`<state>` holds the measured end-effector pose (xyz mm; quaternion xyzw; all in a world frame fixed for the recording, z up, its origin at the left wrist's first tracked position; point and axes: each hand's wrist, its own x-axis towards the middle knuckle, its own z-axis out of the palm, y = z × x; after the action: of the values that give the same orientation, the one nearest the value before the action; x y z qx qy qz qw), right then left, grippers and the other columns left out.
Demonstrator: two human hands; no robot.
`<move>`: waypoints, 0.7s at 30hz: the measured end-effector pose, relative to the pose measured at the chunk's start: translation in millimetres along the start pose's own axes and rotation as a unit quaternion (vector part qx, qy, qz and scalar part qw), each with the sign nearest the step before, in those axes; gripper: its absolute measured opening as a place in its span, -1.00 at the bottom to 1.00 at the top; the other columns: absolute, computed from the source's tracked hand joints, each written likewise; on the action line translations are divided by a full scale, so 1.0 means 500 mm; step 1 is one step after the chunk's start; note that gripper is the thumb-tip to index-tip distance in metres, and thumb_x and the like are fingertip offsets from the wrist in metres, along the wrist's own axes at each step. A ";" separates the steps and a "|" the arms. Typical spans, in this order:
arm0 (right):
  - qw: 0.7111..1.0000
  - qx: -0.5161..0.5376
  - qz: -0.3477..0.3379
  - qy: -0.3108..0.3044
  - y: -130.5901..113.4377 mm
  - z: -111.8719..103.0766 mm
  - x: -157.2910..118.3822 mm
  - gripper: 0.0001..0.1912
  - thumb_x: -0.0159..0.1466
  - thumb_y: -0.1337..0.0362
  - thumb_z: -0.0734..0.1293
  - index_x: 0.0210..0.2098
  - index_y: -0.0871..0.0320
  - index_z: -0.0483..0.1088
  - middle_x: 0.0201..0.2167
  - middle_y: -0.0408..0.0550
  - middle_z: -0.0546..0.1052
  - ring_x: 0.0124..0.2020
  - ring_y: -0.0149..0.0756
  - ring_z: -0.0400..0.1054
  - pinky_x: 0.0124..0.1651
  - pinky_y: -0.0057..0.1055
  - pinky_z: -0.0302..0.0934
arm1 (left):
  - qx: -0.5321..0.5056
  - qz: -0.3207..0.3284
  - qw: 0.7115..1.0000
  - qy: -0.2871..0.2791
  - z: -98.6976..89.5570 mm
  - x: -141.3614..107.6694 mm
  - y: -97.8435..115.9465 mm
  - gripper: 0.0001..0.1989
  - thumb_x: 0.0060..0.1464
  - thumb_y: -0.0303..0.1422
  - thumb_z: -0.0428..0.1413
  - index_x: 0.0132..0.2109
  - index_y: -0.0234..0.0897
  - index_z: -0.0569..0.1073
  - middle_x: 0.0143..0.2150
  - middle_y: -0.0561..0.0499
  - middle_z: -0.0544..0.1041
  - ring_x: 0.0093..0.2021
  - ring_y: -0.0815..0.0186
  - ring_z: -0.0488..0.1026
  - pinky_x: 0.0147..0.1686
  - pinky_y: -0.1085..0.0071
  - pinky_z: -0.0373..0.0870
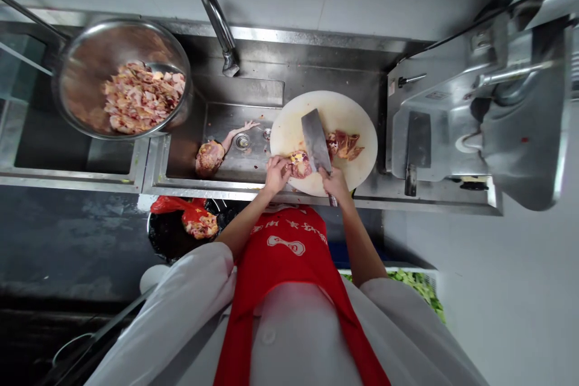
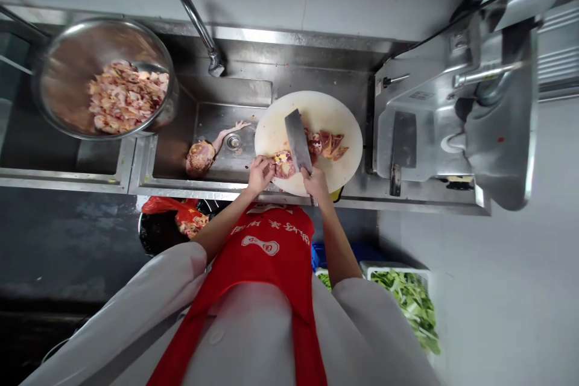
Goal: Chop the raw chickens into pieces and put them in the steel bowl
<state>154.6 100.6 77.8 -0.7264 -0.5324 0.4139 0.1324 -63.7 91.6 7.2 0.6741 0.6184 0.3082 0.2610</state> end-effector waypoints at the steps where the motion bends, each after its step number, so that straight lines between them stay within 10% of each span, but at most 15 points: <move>1: 0.998 -0.032 -0.033 0.041 -0.021 -0.016 -0.009 -0.60 0.37 0.07 0.16 -0.30 0.25 0.47 -0.52 0.02 0.50 -0.47 -0.22 0.42 -0.33 -0.36 0.28 | -0.015 -0.008 1.000 0.021 -0.004 -0.006 0.002 -0.83 0.26 -0.28 0.05 -0.12 -0.23 0.49 -0.11 -0.11 0.46 -0.04 0.16 0.34 0.02 0.21 0.26; 5: 0.972 -0.078 -0.116 0.188 -0.110 -0.045 -0.053 -0.43 0.45 0.01 0.00 -0.04 0.30 0.46 -0.20 0.27 0.57 -0.11 -0.02 0.48 -0.04 -0.21 0.29 | -0.057 -0.060 0.986 0.145 -0.019 -0.035 0.003 -0.80 0.31 -0.24 -0.02 -0.19 -0.25 0.39 -0.21 -0.08 0.43 -0.12 0.22 0.38 -0.05 0.27 0.33; 9: 0.986 -0.095 -0.081 0.110 -0.121 0.023 -0.049 -0.44 0.46 0.04 0.01 -0.04 0.29 0.49 -0.22 0.27 0.59 -0.14 -0.08 0.50 -0.11 -0.32 0.31 | -0.042 -0.091 0.977 0.190 -0.031 -0.046 -0.002 -0.81 0.31 -0.30 -0.06 -0.19 -0.24 0.40 -0.21 -0.09 0.43 -0.13 0.21 0.38 -0.05 0.25 0.34; 14: 0.990 -0.121 0.007 -0.065 -0.062 0.109 0.023 -0.53 0.38 0.07 0.17 -0.36 0.28 0.55 -0.52 0.15 0.56 -0.44 -0.20 0.49 -0.41 -0.46 0.23 | 0.012 0.094 0.994 -0.061 -0.034 0.011 0.000 -0.69 0.16 -0.50 -0.03 -0.04 -0.17 0.51 0.03 -0.13 0.47 0.14 0.11 0.31 0.13 0.11 0.23; 21: 0.999 -0.025 0.004 -0.034 -0.033 0.028 0.094 -0.54 0.35 0.04 0.19 -0.34 0.31 0.50 -0.70 -0.08 0.41 -0.68 -0.35 0.29 -0.58 -0.50 0.10 | 0.125 0.174 0.948 -0.237 -0.083 0.085 -0.022 -0.73 0.00 -0.45 0.17 -0.11 -0.15 0.54 -0.01 -0.17 0.47 0.13 -0.06 0.27 0.16 -0.06 0.12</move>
<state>137.6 145.2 58.0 -0.7172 -0.5436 0.4255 0.0949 -99.7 133.6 31.0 0.8521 0.4456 0.1005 0.2556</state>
